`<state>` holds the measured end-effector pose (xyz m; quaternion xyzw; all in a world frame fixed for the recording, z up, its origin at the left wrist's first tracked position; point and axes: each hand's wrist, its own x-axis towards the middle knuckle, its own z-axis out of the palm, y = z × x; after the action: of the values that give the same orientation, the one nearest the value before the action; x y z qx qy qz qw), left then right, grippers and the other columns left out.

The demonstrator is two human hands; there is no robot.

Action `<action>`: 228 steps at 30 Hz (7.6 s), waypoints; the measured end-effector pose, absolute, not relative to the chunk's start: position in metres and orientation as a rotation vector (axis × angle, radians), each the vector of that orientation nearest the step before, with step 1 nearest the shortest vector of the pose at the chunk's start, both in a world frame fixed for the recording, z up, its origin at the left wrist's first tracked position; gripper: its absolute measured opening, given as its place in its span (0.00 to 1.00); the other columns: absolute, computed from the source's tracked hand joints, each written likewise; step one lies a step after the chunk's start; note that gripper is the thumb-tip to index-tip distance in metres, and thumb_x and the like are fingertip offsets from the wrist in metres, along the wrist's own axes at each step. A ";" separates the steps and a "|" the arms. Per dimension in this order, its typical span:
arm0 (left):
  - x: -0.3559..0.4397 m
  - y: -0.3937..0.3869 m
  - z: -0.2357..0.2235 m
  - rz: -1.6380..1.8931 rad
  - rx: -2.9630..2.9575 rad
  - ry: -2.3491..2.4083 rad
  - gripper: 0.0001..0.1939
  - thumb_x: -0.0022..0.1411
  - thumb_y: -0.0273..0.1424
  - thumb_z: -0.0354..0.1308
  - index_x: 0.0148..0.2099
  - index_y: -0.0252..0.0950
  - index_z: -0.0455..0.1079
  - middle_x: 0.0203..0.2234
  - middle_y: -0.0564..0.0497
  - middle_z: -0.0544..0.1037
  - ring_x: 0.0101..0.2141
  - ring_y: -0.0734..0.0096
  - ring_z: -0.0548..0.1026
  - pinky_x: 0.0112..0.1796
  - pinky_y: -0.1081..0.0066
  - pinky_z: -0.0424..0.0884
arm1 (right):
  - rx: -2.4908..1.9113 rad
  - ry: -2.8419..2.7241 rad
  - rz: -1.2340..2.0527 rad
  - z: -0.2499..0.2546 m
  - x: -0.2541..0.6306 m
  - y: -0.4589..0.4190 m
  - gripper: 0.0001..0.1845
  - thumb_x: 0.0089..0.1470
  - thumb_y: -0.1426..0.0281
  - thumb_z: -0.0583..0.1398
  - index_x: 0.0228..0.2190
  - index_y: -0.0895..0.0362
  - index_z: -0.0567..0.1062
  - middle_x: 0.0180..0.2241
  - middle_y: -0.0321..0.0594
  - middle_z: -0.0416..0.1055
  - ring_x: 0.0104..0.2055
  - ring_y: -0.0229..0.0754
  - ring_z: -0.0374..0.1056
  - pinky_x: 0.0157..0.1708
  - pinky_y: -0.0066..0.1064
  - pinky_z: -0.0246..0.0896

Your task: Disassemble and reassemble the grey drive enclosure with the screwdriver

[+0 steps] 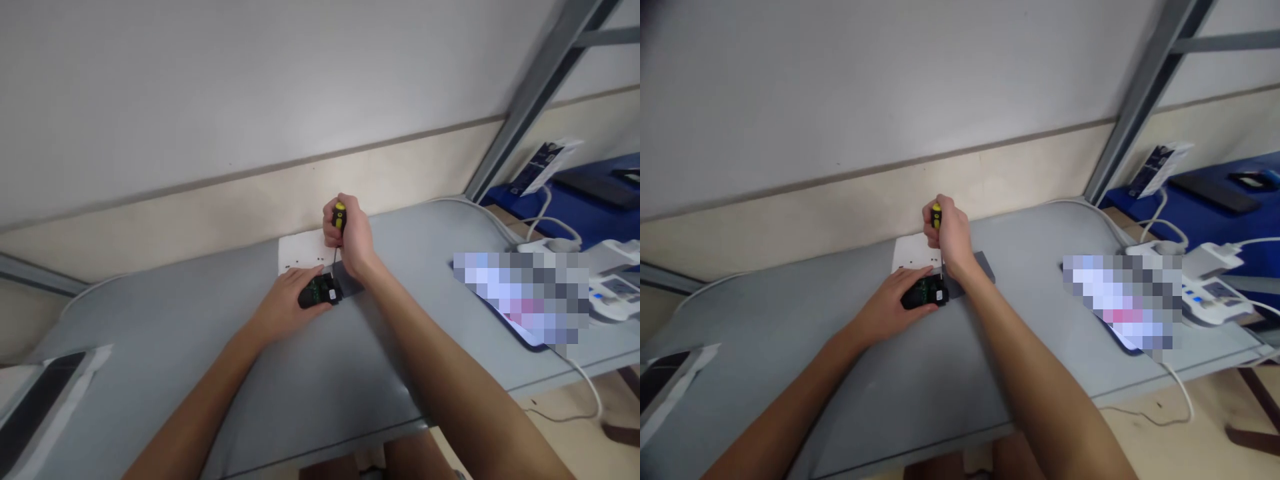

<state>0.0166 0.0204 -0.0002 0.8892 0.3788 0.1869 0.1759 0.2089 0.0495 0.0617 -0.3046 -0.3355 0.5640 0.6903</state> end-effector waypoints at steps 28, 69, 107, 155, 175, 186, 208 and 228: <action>0.041 -0.026 0.000 0.544 2.945 0.543 0.36 0.68 0.58 0.56 0.62 0.34 0.71 0.45 0.42 0.82 0.47 0.55 0.75 0.54 0.56 0.65 | -1.552 -1.521 0.330 0.069 0.222 0.027 0.25 0.68 0.58 0.49 0.22 0.54 0.67 0.22 0.40 0.66 0.28 0.42 0.62 0.30 0.34 0.51; -0.021 0.047 -0.007 0.673 2.313 1.262 0.10 0.59 0.26 0.54 0.35 0.38 0.78 0.25 0.54 0.79 0.25 0.73 0.71 0.32 0.71 0.66 | -1.901 -2.173 0.464 0.042 0.259 0.032 0.19 0.58 0.48 0.62 0.42 0.48 0.76 0.39 0.40 0.81 0.35 0.48 0.73 0.32 0.35 0.57; -0.016 0.048 -0.008 0.798 2.389 1.326 0.11 0.62 0.27 0.54 0.36 0.38 0.79 0.22 0.56 0.77 0.22 0.76 0.68 0.30 0.73 0.63 | -1.945 -2.151 0.556 0.046 0.266 0.034 0.19 0.57 0.50 0.64 0.39 0.51 0.75 0.36 0.41 0.79 0.34 0.46 0.70 0.32 0.35 0.57; -0.021 0.045 -0.001 0.543 2.502 1.282 0.12 0.64 0.28 0.53 0.38 0.41 0.79 0.22 0.55 0.77 0.23 0.71 0.70 0.29 0.70 0.62 | -1.969 -2.117 0.650 0.045 0.273 0.035 0.20 0.56 0.51 0.64 0.43 0.52 0.78 0.39 0.43 0.81 0.31 0.44 0.72 0.32 0.34 0.60; -0.019 0.042 0.000 0.530 2.440 1.357 0.15 0.64 0.28 0.51 0.51 0.42 0.70 0.20 0.59 0.70 0.20 0.73 0.64 0.28 0.71 0.57 | -1.941 -2.196 0.588 0.041 0.277 0.040 0.23 0.56 0.50 0.64 0.47 0.52 0.78 0.39 0.45 0.81 0.36 0.50 0.74 0.39 0.38 0.64; -0.016 0.044 -0.001 0.581 2.369 1.334 0.12 0.63 0.27 0.51 0.47 0.40 0.72 0.18 0.60 0.67 0.21 0.73 0.64 0.27 0.71 0.58 | -1.989 -2.133 0.588 0.043 0.274 0.036 0.21 0.57 0.50 0.63 0.44 0.52 0.78 0.39 0.46 0.80 0.33 0.48 0.73 0.32 0.36 0.60; -0.030 0.048 0.013 0.474 2.401 1.649 0.12 0.63 0.32 0.51 0.36 0.39 0.76 0.25 0.52 0.77 0.25 0.68 0.69 0.30 0.69 0.57 | -1.378 -2.525 0.363 0.039 0.257 -0.096 0.18 0.63 0.53 0.62 0.48 0.49 0.76 0.64 0.43 0.68 0.45 0.51 0.78 0.43 0.44 0.71; -0.024 0.038 0.035 -0.006 2.340 1.488 0.07 0.59 0.30 0.53 0.32 0.40 0.72 0.27 0.53 0.78 0.27 0.67 0.71 0.29 0.68 0.57 | -1.288 -2.557 0.311 0.061 0.247 0.008 0.15 0.60 0.65 0.67 0.48 0.50 0.77 0.54 0.42 0.73 0.43 0.47 0.74 0.36 0.35 0.60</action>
<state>-0.0244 0.0377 0.0348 0.8296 0.5274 -0.0020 0.1832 0.2469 0.0080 0.0608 -0.4435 -0.8803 0.1069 0.1303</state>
